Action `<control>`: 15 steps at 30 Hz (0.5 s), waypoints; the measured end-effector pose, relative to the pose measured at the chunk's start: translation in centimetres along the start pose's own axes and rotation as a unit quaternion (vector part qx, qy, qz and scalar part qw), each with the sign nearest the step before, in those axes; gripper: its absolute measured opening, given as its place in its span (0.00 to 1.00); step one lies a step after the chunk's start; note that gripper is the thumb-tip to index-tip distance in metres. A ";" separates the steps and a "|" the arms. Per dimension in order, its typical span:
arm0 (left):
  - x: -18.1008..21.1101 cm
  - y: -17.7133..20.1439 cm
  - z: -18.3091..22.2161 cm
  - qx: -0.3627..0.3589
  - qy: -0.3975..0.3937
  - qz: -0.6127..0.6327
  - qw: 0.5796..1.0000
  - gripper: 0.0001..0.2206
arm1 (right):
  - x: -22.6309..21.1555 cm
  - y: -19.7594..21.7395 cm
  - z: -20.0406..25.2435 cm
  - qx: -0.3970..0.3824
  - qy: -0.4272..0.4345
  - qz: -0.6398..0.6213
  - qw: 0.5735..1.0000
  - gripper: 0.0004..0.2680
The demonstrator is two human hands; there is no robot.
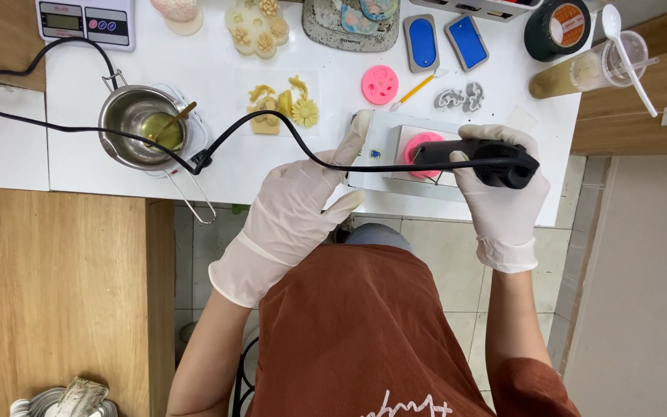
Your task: The person prepares a pink silicone mold by scraping its surface with a yellow tool, then uses a heat gun to warm the mold. They pour melted green wax from a metal pot into the mold cavities and use the tool to spread the wax evenly. The person stirs the remaining wax in the pot and briefly applies the heat gun to the pot.
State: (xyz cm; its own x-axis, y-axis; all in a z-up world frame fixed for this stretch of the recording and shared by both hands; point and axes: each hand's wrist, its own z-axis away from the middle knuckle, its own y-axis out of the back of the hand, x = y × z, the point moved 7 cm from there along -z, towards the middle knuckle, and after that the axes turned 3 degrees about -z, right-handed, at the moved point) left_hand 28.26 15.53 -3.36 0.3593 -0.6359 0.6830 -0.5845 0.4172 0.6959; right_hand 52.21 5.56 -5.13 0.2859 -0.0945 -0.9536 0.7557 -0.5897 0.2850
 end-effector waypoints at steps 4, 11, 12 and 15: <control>-0.3 0.1 0.0 0.005 -0.010 0.022 1.000 0.32 | 0.5 0.2 0.2 0.006 0.010 0.019 1.000 0.15; -0.5 0.0 -0.5 -0.029 -0.002 0.012 1.000 0.33 | 0.0 -0.6 0.4 0.020 0.017 0.013 1.000 0.16; -0.5 0.1 -0.5 -0.031 -0.001 0.010 0.999 0.33 | 0.1 -0.5 0.4 0.027 0.023 -0.002 0.999 0.16; -0.6 0.2 -0.3 -0.035 -0.007 0.003 0.999 0.33 | 0.2 -0.5 0.5 0.038 0.026 -0.003 0.999 0.16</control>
State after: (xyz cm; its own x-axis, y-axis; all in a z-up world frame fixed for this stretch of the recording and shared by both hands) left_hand 28.20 16.19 -3.58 0.3455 -0.6415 0.6849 -0.5345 0.4654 0.7055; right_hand 51.60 5.44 -5.49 0.3133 -0.0514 -0.9482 0.7114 -0.6487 0.2702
